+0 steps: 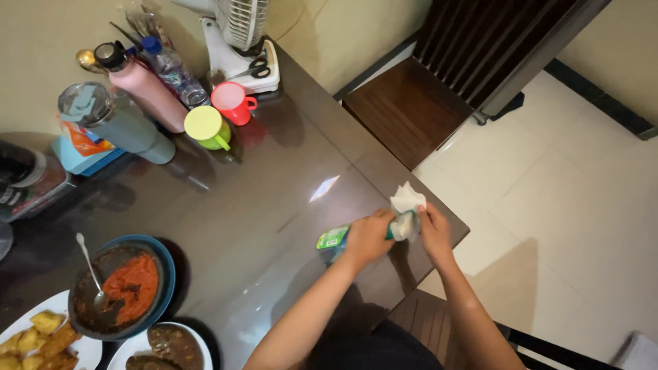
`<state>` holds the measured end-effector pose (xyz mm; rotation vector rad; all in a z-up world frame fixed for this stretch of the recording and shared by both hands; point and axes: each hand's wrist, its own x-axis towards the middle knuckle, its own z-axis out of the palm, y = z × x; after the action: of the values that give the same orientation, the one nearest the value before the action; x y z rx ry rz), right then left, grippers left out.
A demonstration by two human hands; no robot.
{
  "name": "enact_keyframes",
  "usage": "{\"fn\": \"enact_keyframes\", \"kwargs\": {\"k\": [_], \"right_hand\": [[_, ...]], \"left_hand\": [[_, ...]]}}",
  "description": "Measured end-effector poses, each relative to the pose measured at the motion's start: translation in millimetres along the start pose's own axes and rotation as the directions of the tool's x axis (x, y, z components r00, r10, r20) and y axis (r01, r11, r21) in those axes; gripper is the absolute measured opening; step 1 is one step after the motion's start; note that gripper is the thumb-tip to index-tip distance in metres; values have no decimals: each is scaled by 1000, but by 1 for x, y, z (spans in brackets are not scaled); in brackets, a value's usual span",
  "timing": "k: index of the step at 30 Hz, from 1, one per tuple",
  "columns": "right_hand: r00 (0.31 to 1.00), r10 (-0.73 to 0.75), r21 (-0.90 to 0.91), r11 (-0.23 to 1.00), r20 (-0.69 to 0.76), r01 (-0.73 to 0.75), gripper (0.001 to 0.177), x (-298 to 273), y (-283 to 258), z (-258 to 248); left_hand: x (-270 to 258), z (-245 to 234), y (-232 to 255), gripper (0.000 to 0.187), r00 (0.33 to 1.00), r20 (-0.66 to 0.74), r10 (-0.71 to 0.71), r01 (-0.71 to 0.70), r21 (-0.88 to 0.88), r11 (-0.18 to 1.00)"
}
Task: Cleaning a table and organizing food items and cleaning supplies.
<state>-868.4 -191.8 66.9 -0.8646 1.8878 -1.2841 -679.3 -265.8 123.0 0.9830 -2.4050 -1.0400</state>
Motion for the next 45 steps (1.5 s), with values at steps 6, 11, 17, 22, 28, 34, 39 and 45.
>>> {"fn": "enact_keyframes", "kwargs": {"k": [6,11,17,22,28,34,39,45], "right_hand": [[995,-86,-169,983,-49,77,31,-10,3,-32],[995,-83,-160,984,-47,75,31,-12,14,-38],[1000,-27,-89,996,10,28,33,-9,14,-33],[999,-47,-170,984,16,49,34,-6,14,-27],[996,84,-130,988,2,-83,35,3,12,-19],[993,104,-113,988,-49,-109,38,38,29,-20],[980,-129,-614,789,-149,11,41,45,-2,32],[788,-480,-464,637,385,615,44,-33,127,137]], "left_hand": [[10,23,10,43,995,6,99,-99,12,995],[8,31,10,42,989,16,145,-145,29,989],[8,30,7,42,987,1,160,-160,31,987],[6,31,-6,39,985,-33,168,-167,33,985],[2,16,-8,38,989,-48,140,-139,21,990],[-18,-20,-30,50,994,-84,75,-73,32,997],[-36,-51,-62,40,938,-326,-120,125,-5,992],[-48,-98,-101,22,646,-679,-349,157,-330,931]]}}
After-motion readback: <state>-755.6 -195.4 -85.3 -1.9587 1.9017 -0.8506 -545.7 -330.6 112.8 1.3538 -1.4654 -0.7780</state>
